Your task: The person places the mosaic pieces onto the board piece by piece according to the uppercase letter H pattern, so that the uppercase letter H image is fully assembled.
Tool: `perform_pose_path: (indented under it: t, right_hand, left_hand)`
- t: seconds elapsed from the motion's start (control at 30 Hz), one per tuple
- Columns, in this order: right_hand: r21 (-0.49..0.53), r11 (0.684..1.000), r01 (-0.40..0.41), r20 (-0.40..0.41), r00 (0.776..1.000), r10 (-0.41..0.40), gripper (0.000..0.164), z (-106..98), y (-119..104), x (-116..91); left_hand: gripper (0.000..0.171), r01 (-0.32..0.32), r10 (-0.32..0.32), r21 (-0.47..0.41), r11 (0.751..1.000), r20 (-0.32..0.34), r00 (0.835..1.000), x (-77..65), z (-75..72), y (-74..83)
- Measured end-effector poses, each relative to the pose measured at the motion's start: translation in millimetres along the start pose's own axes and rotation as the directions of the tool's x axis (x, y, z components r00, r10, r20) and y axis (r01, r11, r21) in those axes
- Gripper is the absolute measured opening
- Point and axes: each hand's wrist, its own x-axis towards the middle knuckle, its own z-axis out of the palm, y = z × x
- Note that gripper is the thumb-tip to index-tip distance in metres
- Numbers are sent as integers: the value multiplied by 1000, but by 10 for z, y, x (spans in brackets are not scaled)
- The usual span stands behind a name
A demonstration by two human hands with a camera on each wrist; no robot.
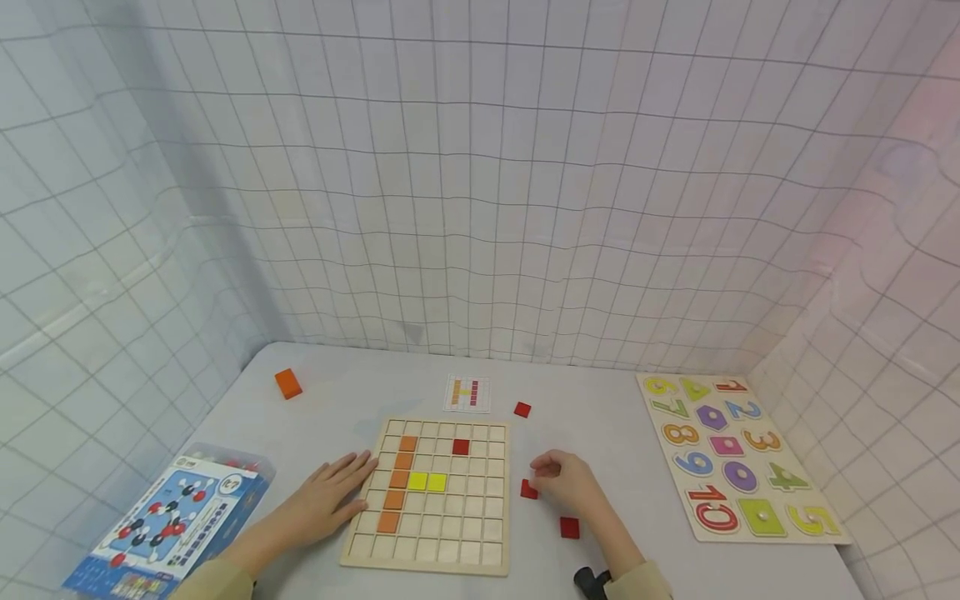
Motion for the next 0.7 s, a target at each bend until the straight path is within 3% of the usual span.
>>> perform_pose_path:
  t: [0.5, 0.7]
  right_hand:
    - [-81, 996, 36, 46, 998, -32, 24, 84, 13, -28]
    - [-99, 994, 47, 23, 999, -45, 25, 133, 35, -22]
  left_hand:
    - [61, 9, -9, -3, 1000, 6, 1000, -9, -14, 21]
    - [61, 6, -6, -10, 1000, 3, 1000, -14, -27, 29]
